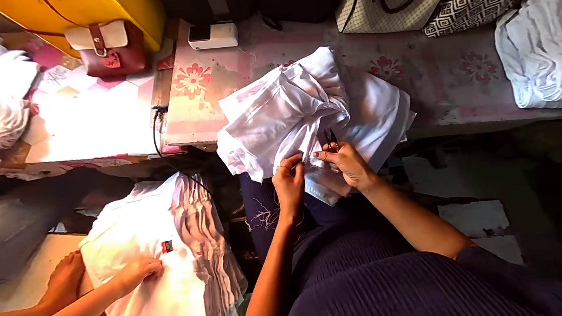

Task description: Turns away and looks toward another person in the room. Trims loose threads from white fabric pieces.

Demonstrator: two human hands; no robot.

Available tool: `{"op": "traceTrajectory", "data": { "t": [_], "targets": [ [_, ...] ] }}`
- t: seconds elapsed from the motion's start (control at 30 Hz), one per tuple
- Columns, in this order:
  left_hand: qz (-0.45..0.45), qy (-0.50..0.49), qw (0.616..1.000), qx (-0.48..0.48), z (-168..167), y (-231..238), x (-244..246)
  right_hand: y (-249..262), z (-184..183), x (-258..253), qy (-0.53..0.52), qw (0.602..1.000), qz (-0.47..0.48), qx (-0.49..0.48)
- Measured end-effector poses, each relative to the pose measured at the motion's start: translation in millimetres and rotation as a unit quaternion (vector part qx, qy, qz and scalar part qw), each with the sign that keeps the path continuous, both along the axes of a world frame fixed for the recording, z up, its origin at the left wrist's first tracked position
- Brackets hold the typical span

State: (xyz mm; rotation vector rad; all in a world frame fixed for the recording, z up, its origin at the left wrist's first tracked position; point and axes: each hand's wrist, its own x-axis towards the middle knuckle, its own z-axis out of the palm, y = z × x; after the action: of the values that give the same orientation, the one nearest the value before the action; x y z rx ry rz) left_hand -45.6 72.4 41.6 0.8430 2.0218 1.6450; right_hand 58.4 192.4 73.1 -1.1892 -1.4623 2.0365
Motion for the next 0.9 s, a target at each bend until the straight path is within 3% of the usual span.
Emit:
{"op": "traceTrajectory", "data": {
  "t": [0.23, 0.3, 0.37, 0.43, 0.5, 0.57, 0.6, 0.67, 0.73, 0.77, 0.9],
  "targets": [
    [-0.013, -0.047, 0.999, 0.006, -3.6, -7.2, -1.3, 0.7, -5.3, 5.3, 0.039, 0.999, 0.028, -0.02],
    [0.004, -0.118, 0.993, 0.023, 3.2, -7.6, 2.5, -1.4, -8.1, 2.6, 0.034, 0.998, 0.04, -0.023],
    [0.008, -0.277, 0.96, 0.032, 11.4, -2.6, 2.0, -4.7, -10.2, 0.1, 0.033, 0.998, 0.048, -0.021],
    [0.012, -0.446, 0.894, 0.03, 15.5, 5.7, -4.4, -6.8, -9.3, -2.0, 0.021, 0.998, 0.051, 0.007],
    [0.045, -0.521, 0.85, 0.066, 16.7, 11.8, -7.7, -6.5, -7.7, -1.4, 0.008, 0.998, 0.053, 0.036],
    [0.069, -0.52, 0.846, 0.095, 24.0, 14.5, -7.2, -5.0, -8.6, 1.6, -0.004, 0.997, 0.051, 0.062],
    [0.076, -0.489, 0.862, 0.105, 27.5, 13.8, -6.5, -4.6, -9.8, 3.5, -0.009, 0.996, 0.043, 0.08],
    [0.103, -0.356, 0.916, 0.155, 29.1, 9.6, -7.0, -3.1, -11.9, 7.6, -0.01, 0.993, 0.022, 0.115],
    [0.122, -0.234, 0.94, 0.216, 20.3, 6.9, -12.3, -4.2, -11.0, 9.1, 0.004, 0.993, 0.013, 0.118],
    [0.13, -0.237, 0.935, 0.228, 16.7, 7.8, -12.5, -6.0, -10.0, 8.4, 0.008, 0.993, 0.015, 0.114],
    [0.104, -0.42, 0.884, 0.18, 24.9, 10.2, -5.4, -6.8, -5.9, 5.2, -0.007, 0.993, 0.031, 0.11]
  ]
}}
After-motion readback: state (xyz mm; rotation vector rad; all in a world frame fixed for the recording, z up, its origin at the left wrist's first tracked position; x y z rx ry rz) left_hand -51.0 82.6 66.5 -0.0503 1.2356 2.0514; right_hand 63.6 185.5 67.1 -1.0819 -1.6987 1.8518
